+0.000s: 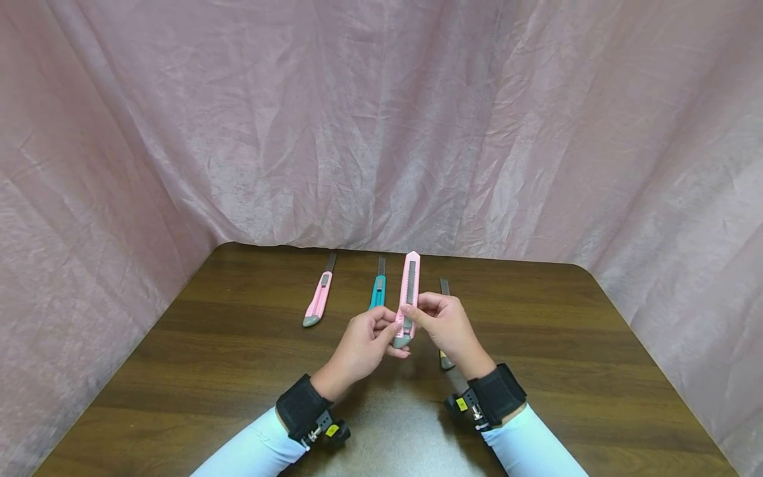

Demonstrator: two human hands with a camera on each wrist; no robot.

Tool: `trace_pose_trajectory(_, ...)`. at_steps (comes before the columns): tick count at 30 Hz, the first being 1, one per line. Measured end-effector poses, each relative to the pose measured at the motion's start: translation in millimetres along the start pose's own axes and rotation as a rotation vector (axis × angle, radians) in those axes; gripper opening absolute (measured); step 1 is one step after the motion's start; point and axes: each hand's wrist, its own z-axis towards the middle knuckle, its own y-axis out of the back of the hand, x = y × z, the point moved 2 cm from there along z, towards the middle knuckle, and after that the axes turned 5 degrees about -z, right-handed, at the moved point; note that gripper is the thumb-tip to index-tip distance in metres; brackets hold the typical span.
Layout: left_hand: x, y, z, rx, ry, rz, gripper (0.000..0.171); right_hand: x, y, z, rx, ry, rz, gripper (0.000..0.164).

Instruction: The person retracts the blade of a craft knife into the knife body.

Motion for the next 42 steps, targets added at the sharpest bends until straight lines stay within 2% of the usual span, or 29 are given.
trace_pose_trajectory(6, 0.6, 0.4, -0.7, 0.002, 0.000, 0.006, 0.015, -0.6, -1.1, 1.2, 0.018, -0.010, -0.027, 0.023)
trace_pose_trajectory(16, 2.2, 1.2, -1.4, 0.005, -0.007, 0.018, 0.016, 0.0, -1.3, 0.2, 0.032, 0.041, -0.051, 0.019)
trace_pose_trajectory(24, 2.9, 1.4, -0.8, 0.011, -0.005, 0.023, 0.019, -1.2, -0.9, -0.6, 0.044, 0.052, -0.022, 0.015)
trace_pose_trajectory(42, 1.2, 1.0, -0.9, -0.006, 0.021, 0.025, 0.017, -3.1, -2.2, -1.6, 0.055, 0.028, 0.006, 0.020)
